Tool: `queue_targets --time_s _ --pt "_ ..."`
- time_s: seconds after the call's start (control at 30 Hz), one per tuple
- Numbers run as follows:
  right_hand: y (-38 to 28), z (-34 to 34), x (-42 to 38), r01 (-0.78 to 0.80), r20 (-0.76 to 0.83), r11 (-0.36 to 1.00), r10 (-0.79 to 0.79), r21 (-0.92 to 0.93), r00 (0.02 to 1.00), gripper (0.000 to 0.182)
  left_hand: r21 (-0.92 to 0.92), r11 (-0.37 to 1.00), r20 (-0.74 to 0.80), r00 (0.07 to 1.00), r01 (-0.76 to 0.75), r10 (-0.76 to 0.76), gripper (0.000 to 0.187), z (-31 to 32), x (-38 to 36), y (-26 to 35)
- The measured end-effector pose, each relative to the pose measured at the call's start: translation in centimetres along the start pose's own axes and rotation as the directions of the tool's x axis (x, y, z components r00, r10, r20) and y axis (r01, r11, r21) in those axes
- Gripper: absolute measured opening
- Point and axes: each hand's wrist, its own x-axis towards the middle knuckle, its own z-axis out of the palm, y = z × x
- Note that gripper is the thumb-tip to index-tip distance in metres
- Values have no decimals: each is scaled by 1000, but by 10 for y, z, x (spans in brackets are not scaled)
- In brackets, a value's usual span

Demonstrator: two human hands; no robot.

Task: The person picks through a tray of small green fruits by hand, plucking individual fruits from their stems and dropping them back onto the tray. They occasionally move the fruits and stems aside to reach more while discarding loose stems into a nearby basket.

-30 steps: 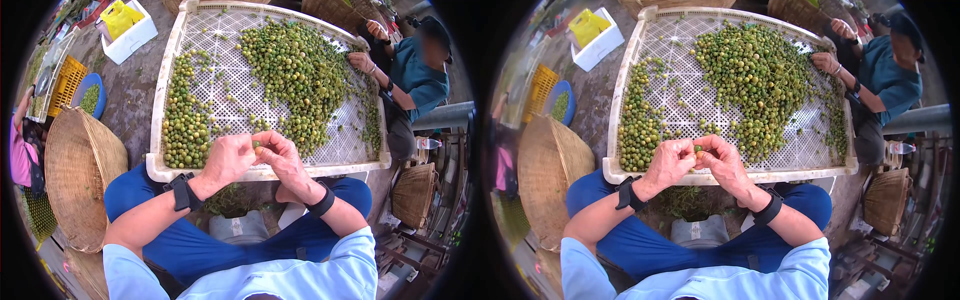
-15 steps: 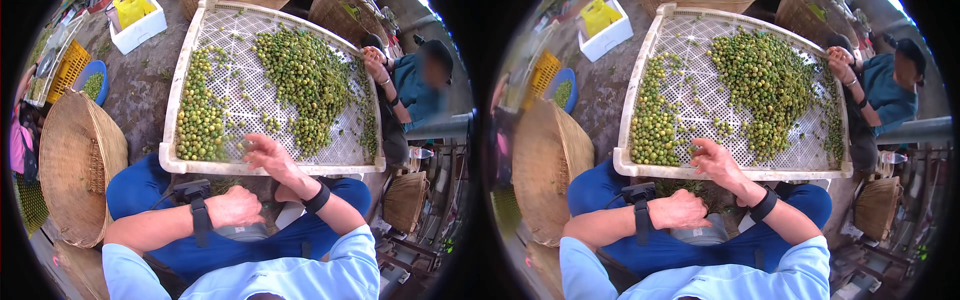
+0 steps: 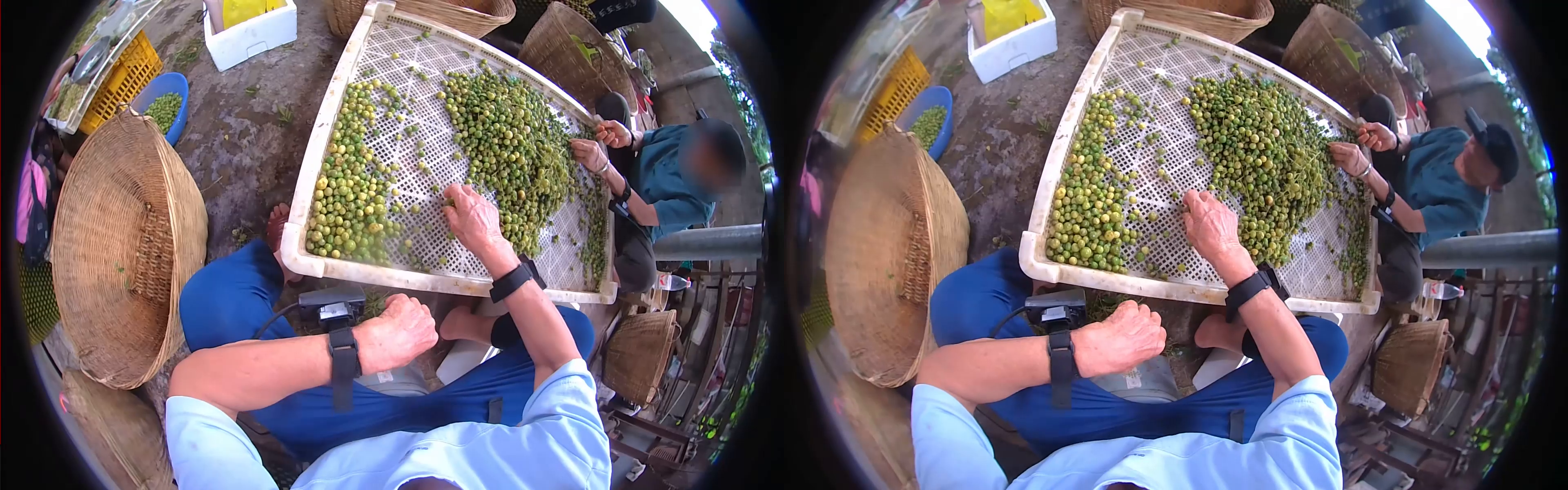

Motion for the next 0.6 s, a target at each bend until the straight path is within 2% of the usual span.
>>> queue_targets --time_s 0.1,0.17,0.2,0.23,0.27,0.3,0.33,0.4,0.43,0.5,0.6 --pt "1 0 3 25 4 999 -25 26 1000 22 75 997 0 1000 19 -19 14 -4 1 -1" --pt "3 2 5 -2 18 987 -1 158 1000 24 76 997 -18 999 31 -29 14 -4 2 1" --pt "-5 -5 6 2 19 988 -5 157 1000 24 76 997 -21 999 35 -33 14 -5 2 2" --pt "-19 -16 9 -65 81 914 36 401 996 25 66 998 -30 999 22 -20 14 -6 2 3" --pt "-27 -21 11 -142 152 775 60 616 987 27 57 998 -37 999 9 -7 15 -6 1 3" --pt "-27 -21 16 -154 159 767 69 623 985 31 56 998 -35 999 13 -11 15 -5 0 4" --pt "-26 -22 20 -134 109 813 86 567 990 27 75 997 -50 999 16 -13 15 -4 -1 4" --pt "-12 -4 26 -62 -34 944 77 323 996 21 98 995 -66 998 21 -15 15 -5 -1 3" --pt "-10 1 28 -57 -35 945 72 322 997 21 92 996 -26 999 21 -18 14 -7 -1 3" --pt "-6 7 30 37 -58 989 -29 146 998 18 85 996 11 1000 23 -24 14 -10 0 2" --pt "-5 15 34 17 -38 996 -13 93 999 15 80 997 24 1000 18 -20 14 -10 0 -2"
